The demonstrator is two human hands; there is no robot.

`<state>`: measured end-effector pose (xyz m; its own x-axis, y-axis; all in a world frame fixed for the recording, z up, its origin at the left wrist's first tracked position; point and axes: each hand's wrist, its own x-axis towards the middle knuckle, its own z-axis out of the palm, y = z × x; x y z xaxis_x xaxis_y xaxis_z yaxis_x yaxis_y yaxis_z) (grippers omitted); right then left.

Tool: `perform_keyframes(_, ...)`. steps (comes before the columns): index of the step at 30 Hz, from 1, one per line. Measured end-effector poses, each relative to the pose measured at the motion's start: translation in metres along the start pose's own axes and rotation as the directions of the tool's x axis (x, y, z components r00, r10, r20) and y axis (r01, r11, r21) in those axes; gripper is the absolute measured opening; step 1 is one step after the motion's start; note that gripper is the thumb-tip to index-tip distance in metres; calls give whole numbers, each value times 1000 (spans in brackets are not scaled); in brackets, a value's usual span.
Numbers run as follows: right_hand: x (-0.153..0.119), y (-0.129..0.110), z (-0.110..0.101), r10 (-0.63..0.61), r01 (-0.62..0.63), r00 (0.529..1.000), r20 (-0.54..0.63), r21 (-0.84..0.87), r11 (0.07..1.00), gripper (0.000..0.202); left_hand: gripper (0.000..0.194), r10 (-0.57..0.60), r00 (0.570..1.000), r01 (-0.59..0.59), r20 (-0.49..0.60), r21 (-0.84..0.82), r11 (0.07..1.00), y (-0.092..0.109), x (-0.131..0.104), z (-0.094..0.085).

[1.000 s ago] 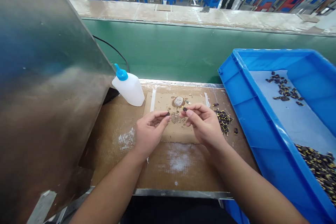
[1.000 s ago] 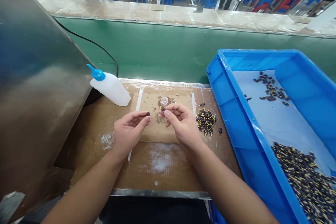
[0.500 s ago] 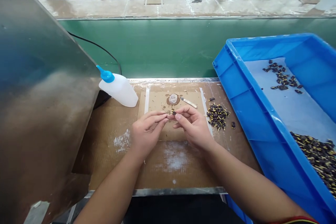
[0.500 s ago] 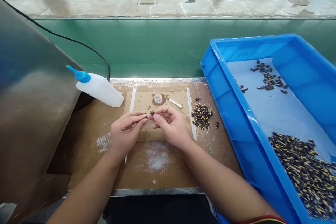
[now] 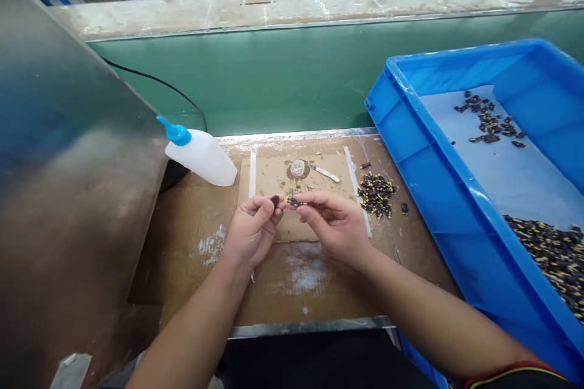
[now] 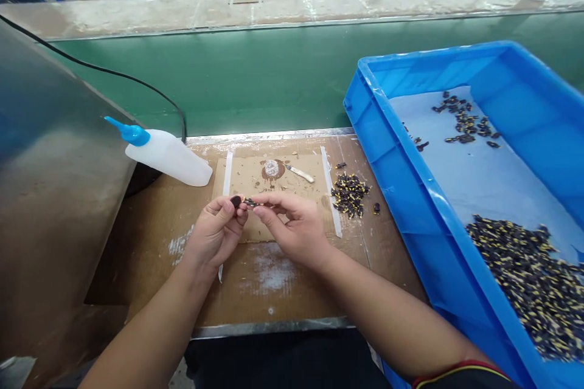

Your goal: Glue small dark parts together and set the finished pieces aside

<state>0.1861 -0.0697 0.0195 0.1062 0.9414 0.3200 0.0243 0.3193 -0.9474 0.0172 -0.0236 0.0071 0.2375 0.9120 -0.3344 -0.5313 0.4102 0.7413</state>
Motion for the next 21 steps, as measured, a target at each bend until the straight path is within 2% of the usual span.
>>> perform_keyframes(3, 1, 0, -1, -122, 125, 992, 31, -117, 985, 17, 35, 15, 1000, -15, 3, -19, 1000, 0, -1, 0)
perform_keyframes(5, 2, -1, -1, -157, 163, 986, 49, -134, 978, 19, 32, 25, 999, -25, 30, -26, 999, 0, -2, 0)
perform_keyframes(16, -1, -2, 2, -165, 167, 986, 30, -117, 979, 25, 29, 89, 995, -91, 53, 39, 995, -2, -4, -2)
perform_keyframes(21, 0, -2, 2, -179, 182, 983, 31, -123, 976, 26, 29, 84, 995, -86, 51, 41, 995, -2, -4, -2)
